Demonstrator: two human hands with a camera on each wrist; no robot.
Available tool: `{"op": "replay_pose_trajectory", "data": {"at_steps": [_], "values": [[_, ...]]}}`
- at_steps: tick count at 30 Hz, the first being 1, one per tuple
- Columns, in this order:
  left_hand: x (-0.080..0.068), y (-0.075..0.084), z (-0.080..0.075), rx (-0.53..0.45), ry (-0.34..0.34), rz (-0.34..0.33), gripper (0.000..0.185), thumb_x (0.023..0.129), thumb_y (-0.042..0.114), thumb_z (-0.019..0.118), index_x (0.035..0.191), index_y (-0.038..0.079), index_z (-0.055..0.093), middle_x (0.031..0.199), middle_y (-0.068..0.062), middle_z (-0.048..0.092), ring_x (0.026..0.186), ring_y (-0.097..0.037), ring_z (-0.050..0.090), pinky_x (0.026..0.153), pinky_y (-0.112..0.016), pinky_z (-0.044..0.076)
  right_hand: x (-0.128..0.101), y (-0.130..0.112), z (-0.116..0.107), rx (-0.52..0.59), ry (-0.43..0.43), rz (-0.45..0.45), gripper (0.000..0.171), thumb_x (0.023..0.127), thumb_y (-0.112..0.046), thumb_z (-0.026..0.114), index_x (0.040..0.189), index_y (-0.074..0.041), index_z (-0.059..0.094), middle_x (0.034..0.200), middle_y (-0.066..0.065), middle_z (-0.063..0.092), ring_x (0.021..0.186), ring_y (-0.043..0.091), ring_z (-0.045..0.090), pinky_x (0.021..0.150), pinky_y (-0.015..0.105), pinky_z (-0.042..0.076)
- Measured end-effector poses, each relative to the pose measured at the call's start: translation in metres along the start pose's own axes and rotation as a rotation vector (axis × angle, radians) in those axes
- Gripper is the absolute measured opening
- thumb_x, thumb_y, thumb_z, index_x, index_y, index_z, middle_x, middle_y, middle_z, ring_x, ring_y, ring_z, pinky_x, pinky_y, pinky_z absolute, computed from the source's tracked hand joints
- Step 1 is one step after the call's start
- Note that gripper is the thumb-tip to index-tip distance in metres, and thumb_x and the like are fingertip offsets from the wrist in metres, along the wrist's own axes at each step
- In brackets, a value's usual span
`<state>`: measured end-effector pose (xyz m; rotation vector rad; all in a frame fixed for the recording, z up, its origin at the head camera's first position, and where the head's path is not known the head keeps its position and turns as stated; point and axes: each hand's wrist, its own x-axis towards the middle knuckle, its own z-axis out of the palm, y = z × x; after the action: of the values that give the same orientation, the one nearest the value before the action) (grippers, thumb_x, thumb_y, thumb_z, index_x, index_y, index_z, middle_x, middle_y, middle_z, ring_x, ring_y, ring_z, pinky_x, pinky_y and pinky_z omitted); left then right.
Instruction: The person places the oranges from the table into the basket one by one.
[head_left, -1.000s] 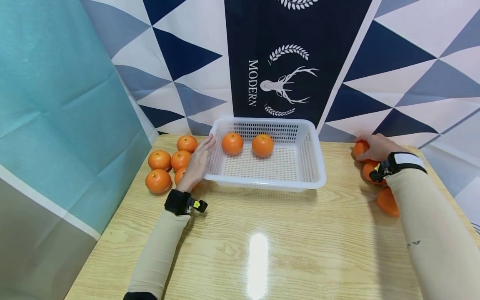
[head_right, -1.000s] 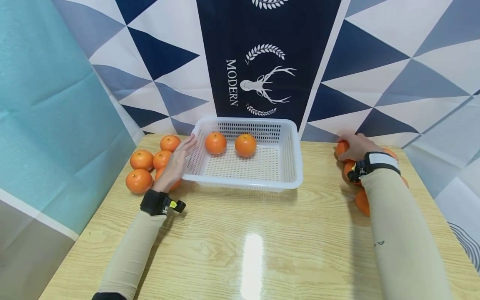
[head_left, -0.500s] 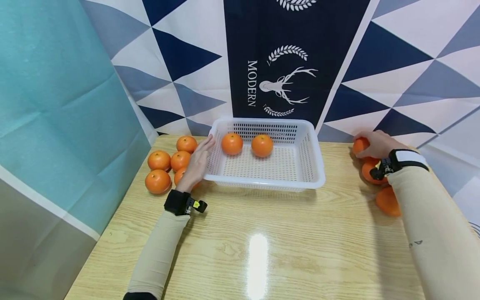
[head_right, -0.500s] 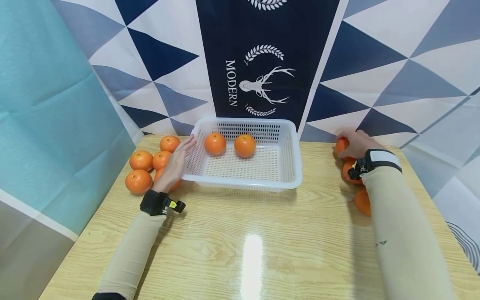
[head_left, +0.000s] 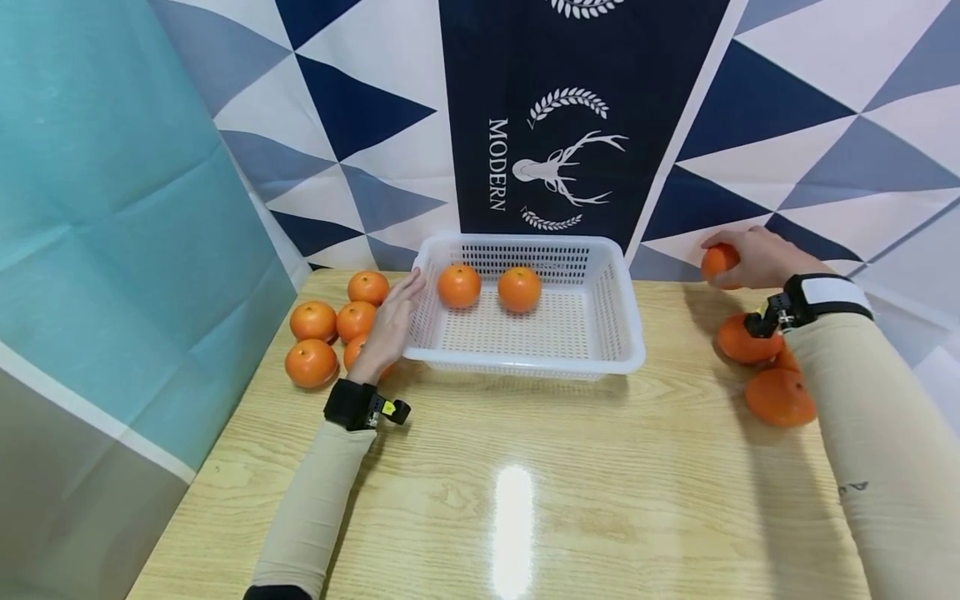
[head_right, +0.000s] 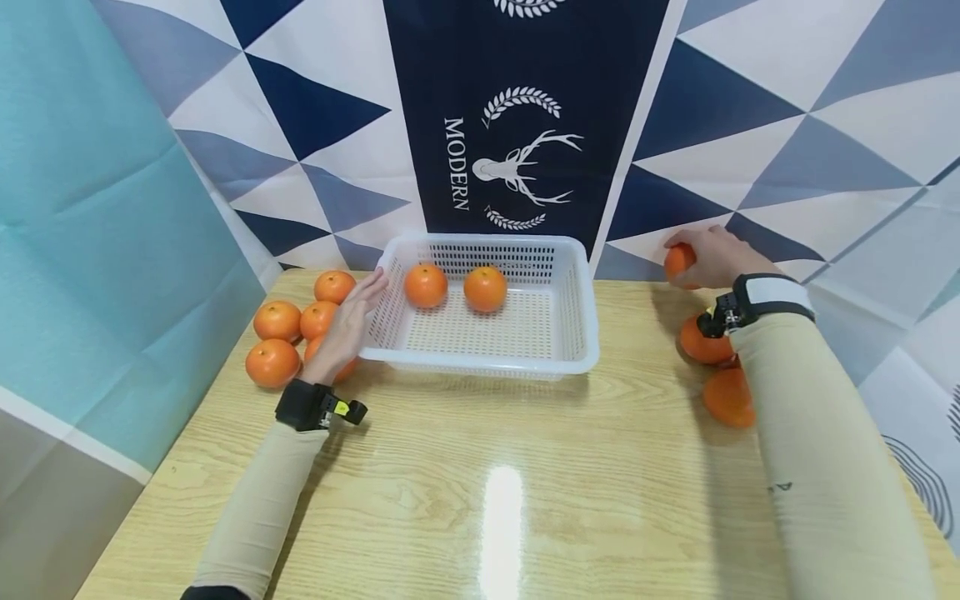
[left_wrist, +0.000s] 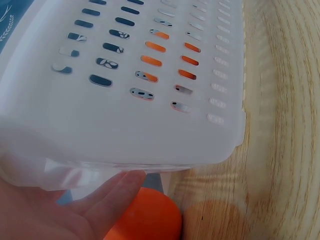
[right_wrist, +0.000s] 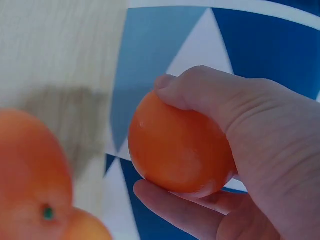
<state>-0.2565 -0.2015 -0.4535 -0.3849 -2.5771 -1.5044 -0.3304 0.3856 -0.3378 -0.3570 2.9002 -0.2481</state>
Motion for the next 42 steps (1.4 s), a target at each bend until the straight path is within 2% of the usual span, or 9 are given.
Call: {"op": "replay_pose_trajectory", "data": {"at_steps": [3,7,10,14,18,27,38,41,42], "values": [[0.004,-0.009,0.000,0.003,0.003,-0.008,0.068,0.113,0.036,0.028,0.171,0.005,0.047,0.189,-0.006,0.030,0.177,-0.033,0.025,0.146,-0.056,0.020,-0.001,-0.008,-0.012,-0.029,0.005,-0.015,0.066,0.099,-0.027,0.080,0.155,0.000,0.056,0.129,0.038,0.060,0.110,0.050,0.056,0.084,0.055,0.052],[0.008,-0.018,-0.001,0.029,0.006,-0.010,0.076,0.110,0.047,0.026,0.172,0.006,0.046,0.189,-0.004,0.030,0.177,-0.032,0.025,0.146,-0.056,0.021,-0.004,-0.017,-0.031,-0.061,0.011,-0.031,0.065,0.099,-0.024,0.079,0.155,0.001,0.055,0.123,0.038,0.061,0.106,0.048,0.057,0.079,0.048,0.052],[0.010,-0.022,-0.002,0.044,0.004,0.000,0.085,0.107,0.055,0.022,0.171,0.005,0.045,0.189,-0.006,0.030,0.177,-0.034,0.025,0.145,-0.058,0.022,-0.005,-0.022,-0.043,-0.088,0.019,-0.031,0.066,0.100,-0.024,0.076,0.156,0.002,0.053,0.128,0.043,0.056,0.110,0.052,0.054,0.081,0.053,0.054],[0.010,-0.026,-0.002,0.052,0.009,0.008,0.081,0.108,0.052,0.024,0.171,0.006,0.046,0.189,-0.005,0.030,0.177,-0.033,0.026,0.146,-0.057,0.021,-0.006,-0.027,-0.053,-0.098,0.020,-0.021,0.067,0.100,-0.024,0.075,0.157,0.002,0.051,0.135,0.046,0.049,0.117,0.056,0.049,0.088,0.062,0.054],[0.010,-0.028,-0.002,0.055,0.016,0.005,0.073,0.111,0.043,0.027,0.171,0.008,0.047,0.189,-0.002,0.031,0.177,-0.031,0.027,0.146,-0.055,0.021,-0.007,-0.031,-0.056,-0.094,0.020,-0.023,0.067,0.100,-0.024,0.074,0.158,0.002,0.050,0.136,0.045,0.048,0.118,0.056,0.048,0.090,0.063,0.053],[0.009,-0.022,-0.002,0.038,0.005,-0.005,0.085,0.106,0.055,0.023,0.171,0.006,0.047,0.189,-0.004,0.031,0.177,-0.032,0.026,0.146,-0.056,0.022,-0.005,-0.041,-0.058,-0.097,0.020,-0.014,0.069,0.100,-0.026,0.073,0.159,0.000,0.049,0.137,0.045,0.046,0.116,0.056,0.049,0.089,0.062,0.052],[0.007,-0.021,0.000,0.029,-0.014,-0.004,0.081,0.110,0.052,0.022,0.172,0.005,0.045,0.190,-0.006,0.028,0.178,-0.033,0.024,0.145,-0.058,0.022,0.004,-0.070,-0.052,-0.093,0.032,-0.059,0.067,0.101,-0.024,0.073,0.160,-0.001,0.051,0.137,0.043,0.047,0.116,0.055,0.050,0.091,0.060,0.053],[0.006,-0.018,0.001,0.015,-0.015,-0.007,0.078,0.111,0.050,0.024,0.172,0.006,0.045,0.190,-0.004,0.028,0.178,-0.032,0.024,0.145,-0.058,0.022,0.007,-0.077,-0.051,-0.093,0.030,-0.066,0.067,0.101,-0.023,0.073,0.160,-0.002,0.051,0.139,0.043,0.047,0.117,0.055,0.052,0.092,0.061,0.053],[0.002,-0.010,-0.001,0.011,-0.023,-0.003,0.075,0.112,0.047,0.024,0.172,0.006,0.045,0.190,-0.004,0.029,0.178,-0.031,0.024,0.145,-0.056,0.023,0.007,-0.080,-0.051,-0.090,0.030,-0.066,0.067,0.101,-0.023,0.073,0.160,-0.002,0.051,0.139,0.044,0.046,0.117,0.055,0.052,0.093,0.062,0.053]]}}
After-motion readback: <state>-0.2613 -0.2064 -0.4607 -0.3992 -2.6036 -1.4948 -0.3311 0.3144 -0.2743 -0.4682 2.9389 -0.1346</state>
